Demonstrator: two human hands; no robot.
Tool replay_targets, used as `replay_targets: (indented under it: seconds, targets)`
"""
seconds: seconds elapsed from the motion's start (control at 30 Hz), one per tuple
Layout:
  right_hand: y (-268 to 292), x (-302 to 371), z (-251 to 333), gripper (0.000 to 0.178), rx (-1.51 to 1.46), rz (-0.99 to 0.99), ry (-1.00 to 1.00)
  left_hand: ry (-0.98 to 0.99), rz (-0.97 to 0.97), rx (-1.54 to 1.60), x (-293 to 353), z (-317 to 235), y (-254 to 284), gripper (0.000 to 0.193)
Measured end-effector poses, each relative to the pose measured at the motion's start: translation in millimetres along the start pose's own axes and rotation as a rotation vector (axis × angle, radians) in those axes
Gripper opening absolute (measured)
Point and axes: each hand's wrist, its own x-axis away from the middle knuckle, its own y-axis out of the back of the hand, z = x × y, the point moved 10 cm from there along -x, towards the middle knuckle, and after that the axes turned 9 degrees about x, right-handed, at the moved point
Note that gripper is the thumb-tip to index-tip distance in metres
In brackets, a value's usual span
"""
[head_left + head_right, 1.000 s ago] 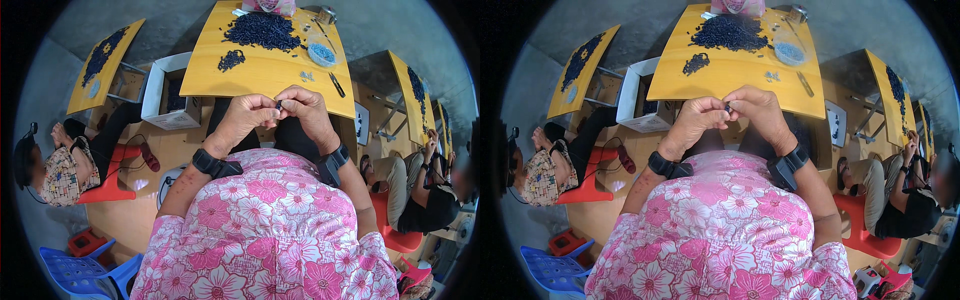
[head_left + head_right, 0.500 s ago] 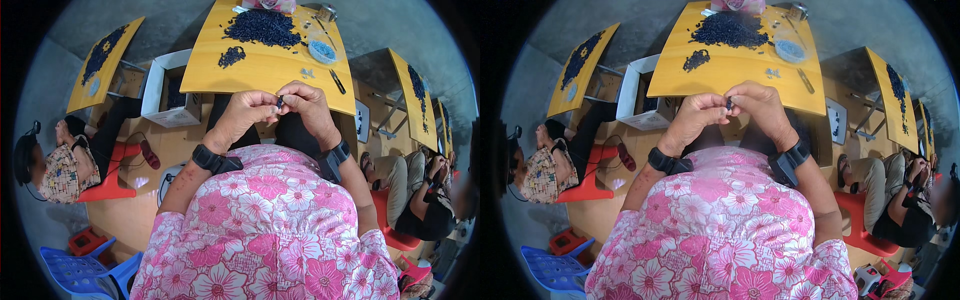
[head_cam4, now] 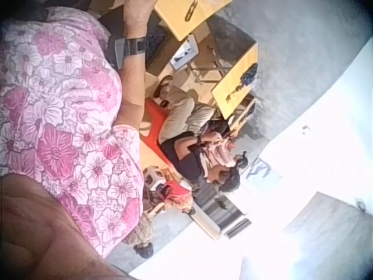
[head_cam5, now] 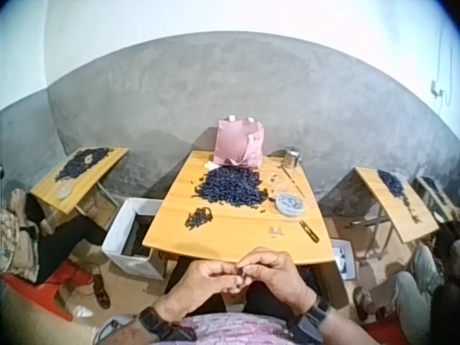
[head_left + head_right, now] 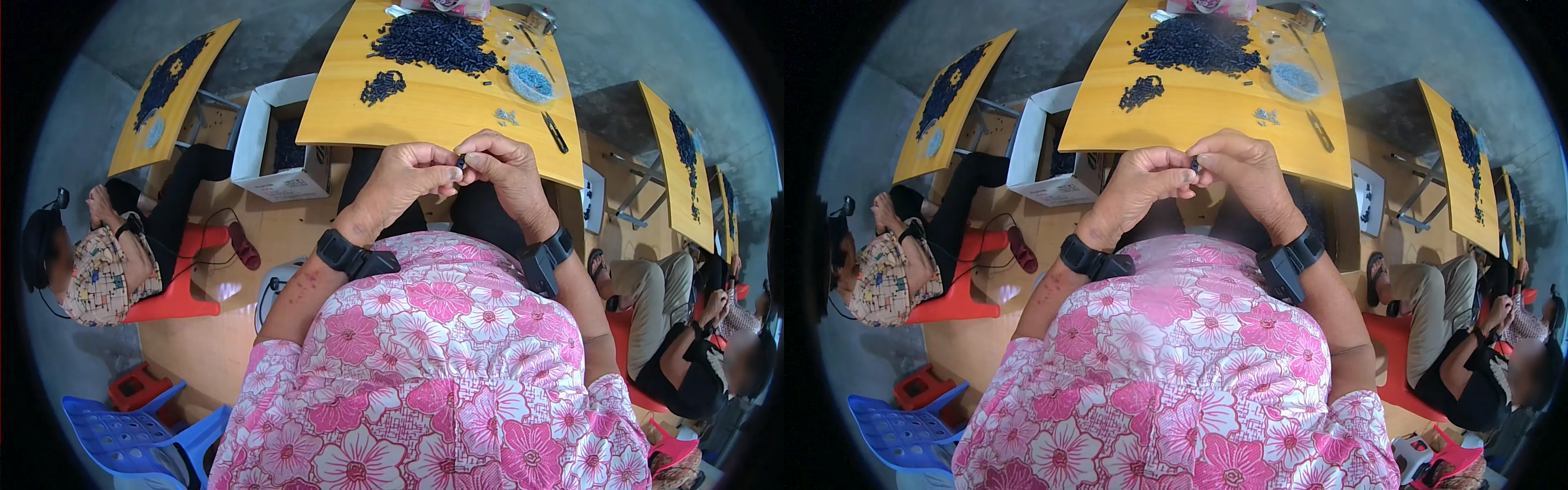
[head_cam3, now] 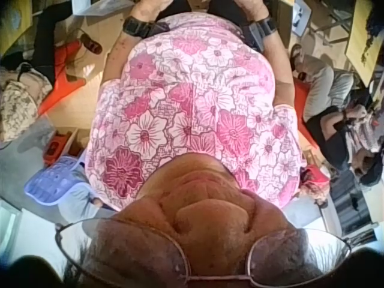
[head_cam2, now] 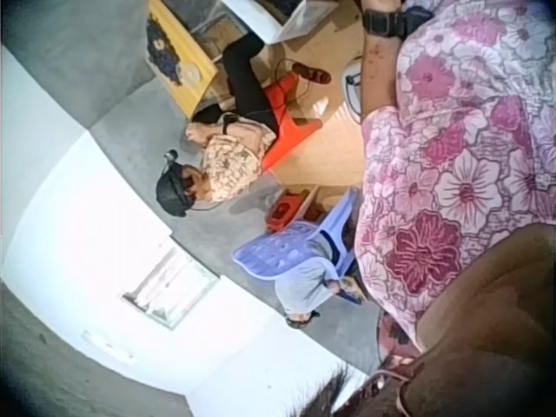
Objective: Assembling small black plastic components by hand in a manufacturing environment.
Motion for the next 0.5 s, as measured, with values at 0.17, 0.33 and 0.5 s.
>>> replay_targets:
  seconds: [0.17,0.33,0.5]
  targets:
    - [1.6,0.2,-6.9,0.014,-0.011,-0.005,-0.029,-0.016,0.010,-0.010,-0.5,-1.6,-2.3,0.016]
    - [1.7,1.4,-3.7,0.013,0.053,-0.008,-0.004,-0.033,0.021,-0.013,-1.0,2.7,-1.2,0.017]
    - [3.9,3.3,-1.5,0.016,0.088,-0.012,0.059,-0.029,0.006,0.024,-1.4,5.3,0.0,0.017]
